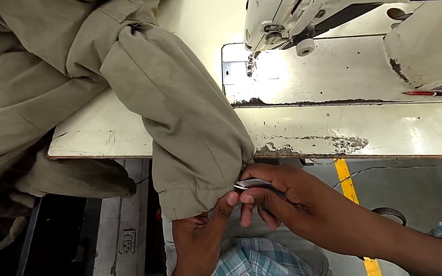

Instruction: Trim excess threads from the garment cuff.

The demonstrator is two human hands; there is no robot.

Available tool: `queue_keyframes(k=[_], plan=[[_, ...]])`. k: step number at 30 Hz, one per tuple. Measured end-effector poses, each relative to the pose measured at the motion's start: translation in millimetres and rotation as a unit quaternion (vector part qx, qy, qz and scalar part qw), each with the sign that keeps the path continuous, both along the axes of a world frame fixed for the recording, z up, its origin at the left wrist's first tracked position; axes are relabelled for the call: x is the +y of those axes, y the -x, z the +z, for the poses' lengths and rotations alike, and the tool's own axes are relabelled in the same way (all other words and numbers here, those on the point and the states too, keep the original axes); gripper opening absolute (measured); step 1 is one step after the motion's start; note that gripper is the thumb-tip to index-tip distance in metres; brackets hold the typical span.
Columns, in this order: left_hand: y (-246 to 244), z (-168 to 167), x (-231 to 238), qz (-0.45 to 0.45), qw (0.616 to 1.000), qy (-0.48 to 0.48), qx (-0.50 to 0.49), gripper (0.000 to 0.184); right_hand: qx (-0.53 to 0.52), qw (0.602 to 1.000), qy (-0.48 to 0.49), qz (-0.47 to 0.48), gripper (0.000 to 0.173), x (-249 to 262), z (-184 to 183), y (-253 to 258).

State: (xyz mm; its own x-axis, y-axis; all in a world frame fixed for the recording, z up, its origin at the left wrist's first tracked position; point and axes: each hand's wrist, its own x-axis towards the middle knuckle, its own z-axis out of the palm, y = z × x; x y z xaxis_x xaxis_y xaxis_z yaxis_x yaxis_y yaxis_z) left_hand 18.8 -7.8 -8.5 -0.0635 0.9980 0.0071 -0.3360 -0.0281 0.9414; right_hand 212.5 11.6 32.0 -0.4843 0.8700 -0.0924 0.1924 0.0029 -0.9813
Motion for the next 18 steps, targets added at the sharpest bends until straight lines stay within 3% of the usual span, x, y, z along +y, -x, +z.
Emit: queue_keyframes(k=[12,18], plan=[[2.2,-0.6,1.6,-0.006,0.999,-0.006,0.032,0.033,-0.020,0.999,0.016,0.024,0.023,4.9,2.6,-3.9],[-2.8,-2.3,-3.0,0.030,0.999,-0.005,0.036,0.039,0.037,0.998,0.047,-0.005,0.023,-0.2,-4.3,1.3]])
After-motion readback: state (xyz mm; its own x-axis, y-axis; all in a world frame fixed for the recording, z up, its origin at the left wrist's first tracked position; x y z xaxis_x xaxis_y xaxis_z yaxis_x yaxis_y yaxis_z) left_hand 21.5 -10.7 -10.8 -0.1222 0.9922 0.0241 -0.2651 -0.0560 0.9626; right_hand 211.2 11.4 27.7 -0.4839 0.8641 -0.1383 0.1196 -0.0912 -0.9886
